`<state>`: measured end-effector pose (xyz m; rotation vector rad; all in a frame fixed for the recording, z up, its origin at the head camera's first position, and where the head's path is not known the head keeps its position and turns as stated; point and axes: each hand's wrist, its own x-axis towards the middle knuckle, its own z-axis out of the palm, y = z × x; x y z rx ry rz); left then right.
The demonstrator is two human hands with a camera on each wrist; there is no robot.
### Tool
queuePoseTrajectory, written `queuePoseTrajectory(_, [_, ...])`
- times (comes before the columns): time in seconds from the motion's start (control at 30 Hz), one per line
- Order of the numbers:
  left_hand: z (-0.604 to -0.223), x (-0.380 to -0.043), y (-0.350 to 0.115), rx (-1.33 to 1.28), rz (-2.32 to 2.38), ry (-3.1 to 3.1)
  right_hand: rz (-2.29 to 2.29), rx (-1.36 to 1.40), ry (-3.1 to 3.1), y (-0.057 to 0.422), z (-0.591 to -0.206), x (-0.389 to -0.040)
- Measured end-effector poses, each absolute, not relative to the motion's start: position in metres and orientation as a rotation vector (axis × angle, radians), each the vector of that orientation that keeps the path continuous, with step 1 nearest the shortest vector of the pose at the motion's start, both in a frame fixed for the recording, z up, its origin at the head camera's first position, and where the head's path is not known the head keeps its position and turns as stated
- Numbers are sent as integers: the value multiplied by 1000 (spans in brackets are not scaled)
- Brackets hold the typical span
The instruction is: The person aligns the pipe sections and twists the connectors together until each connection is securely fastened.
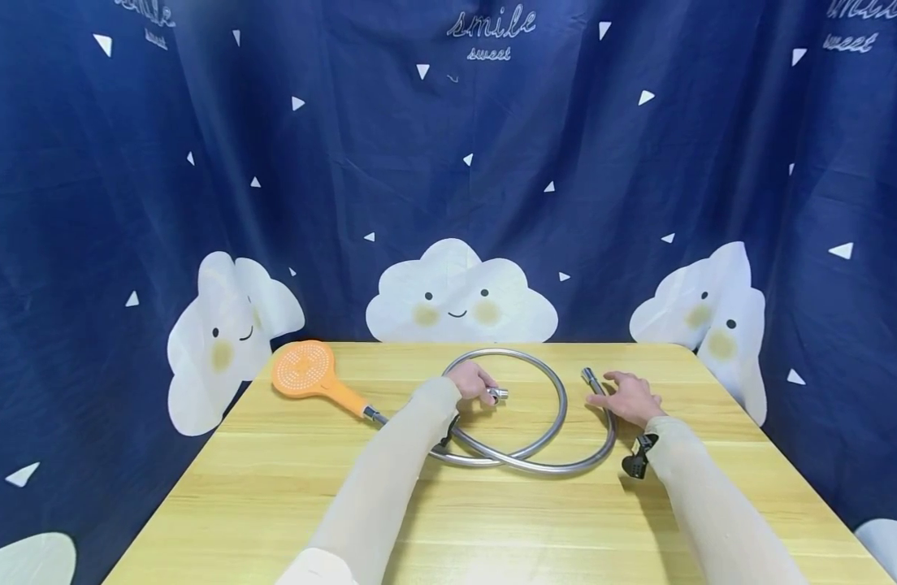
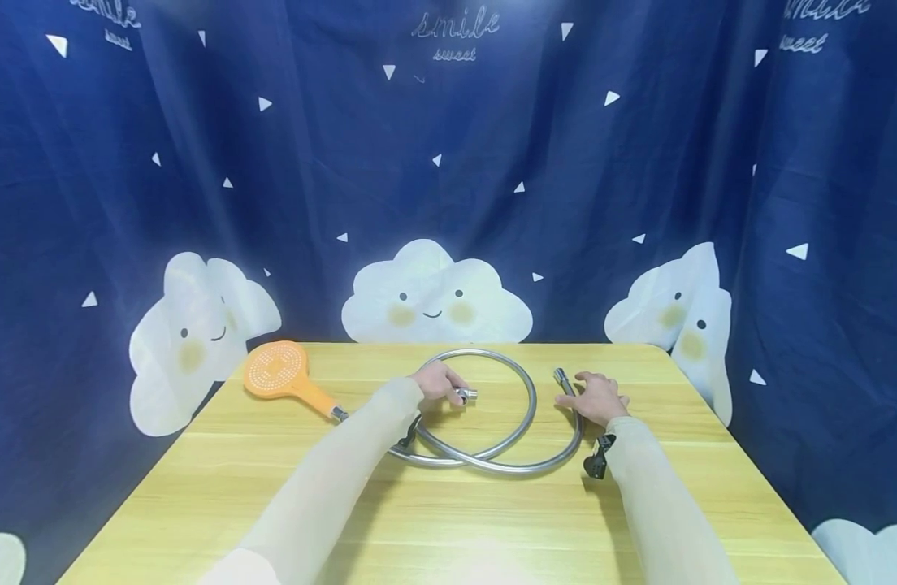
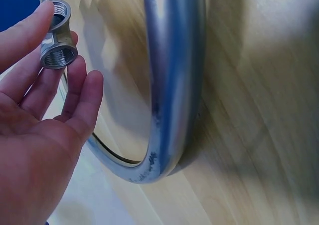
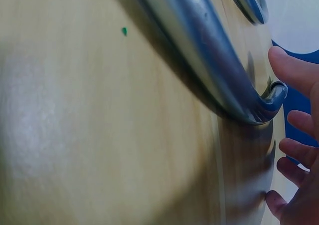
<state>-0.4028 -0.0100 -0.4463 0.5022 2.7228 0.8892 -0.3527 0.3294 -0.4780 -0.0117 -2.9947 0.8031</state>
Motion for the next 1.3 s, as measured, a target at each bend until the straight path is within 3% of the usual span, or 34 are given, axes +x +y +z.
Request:
queuePoseTrajectory(0.57, [-452,-408,-10,479,933,2695,766,-2,-2993,325,-476,-359])
queuePoseTrajectory(1.3, [-434,-384,-19,590,972,2697,712,57,-2995,326,-484,-371])
